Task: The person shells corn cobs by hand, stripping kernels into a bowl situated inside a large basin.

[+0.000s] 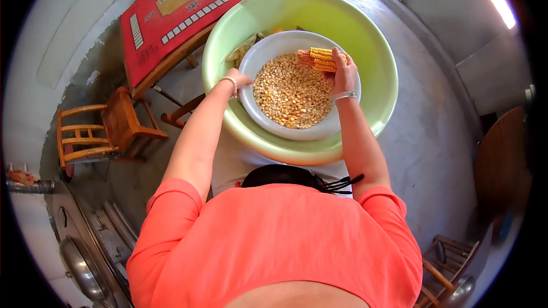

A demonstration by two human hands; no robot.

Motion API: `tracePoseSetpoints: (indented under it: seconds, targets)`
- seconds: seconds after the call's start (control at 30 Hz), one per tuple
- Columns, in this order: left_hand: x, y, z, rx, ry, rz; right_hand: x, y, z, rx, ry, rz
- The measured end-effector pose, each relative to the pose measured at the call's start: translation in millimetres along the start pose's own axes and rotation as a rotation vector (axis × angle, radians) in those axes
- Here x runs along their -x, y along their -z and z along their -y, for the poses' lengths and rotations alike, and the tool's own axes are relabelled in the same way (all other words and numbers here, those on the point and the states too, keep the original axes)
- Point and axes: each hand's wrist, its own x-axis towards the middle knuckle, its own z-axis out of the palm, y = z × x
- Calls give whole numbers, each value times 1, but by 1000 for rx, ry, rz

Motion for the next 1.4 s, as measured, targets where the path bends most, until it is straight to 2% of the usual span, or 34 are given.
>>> tracePoseSetpoints:
  seconds: [0.07, 0.1, 0.27, 0.33, 0.43, 0.47, 0.53, 0.6, 0.7, 0.77, 0.9, 1.0, 1.23, 1.4]
  targets:
    - [-18, 0, 8, 323, 131, 136, -3, 4, -3, -48, 22, -13]
    - [-5, -1, -1, 426, 130, 137, -3, 7, -2, -51, 33, 7]
    - [-4, -3, 1, 598, 69, 47, 5, 7, 14, -240, 302, -32]
    - [7, 6, -15, 589, 156, 41, 8, 7, 22, -303, 411, -46]
    - [9, 18, -34, 736, 88, 1, 3, 13, 25, -302, 500, -171]
    - [14, 16, -44, 814, 54, -48, 2, 15, 27, -322, 495, -180]
    - [17, 21, -64, 832, 97, -89, -1, 21, 29, -360, 491, -193]
    - [26, 15, -88, 1013, 166, -140, -7, 26, 24, -419, 451, -235]
    - [30, 4, -96, 1064, 132, -113, -6, 26, 26, -466, 410, -267]
    - [29, -3, -95, 1103, 102, -98, -6, 28, 28, -513, 384, -326]
    - [6, 16, -66, 1161, 186, 13, -14, 45, 24, -667, 255, -437]
    - [36, 31, -64, 1226, 138, -206, -26, 52, 14, -631, 157, -507]
    - [91, 109, -44, 1240, 16, -225, -32, 55, 6, -758, 81, -434]
    - [117, 132, -25, 1256, 18, -305, -34, 57, -1, -790, 53, -431]
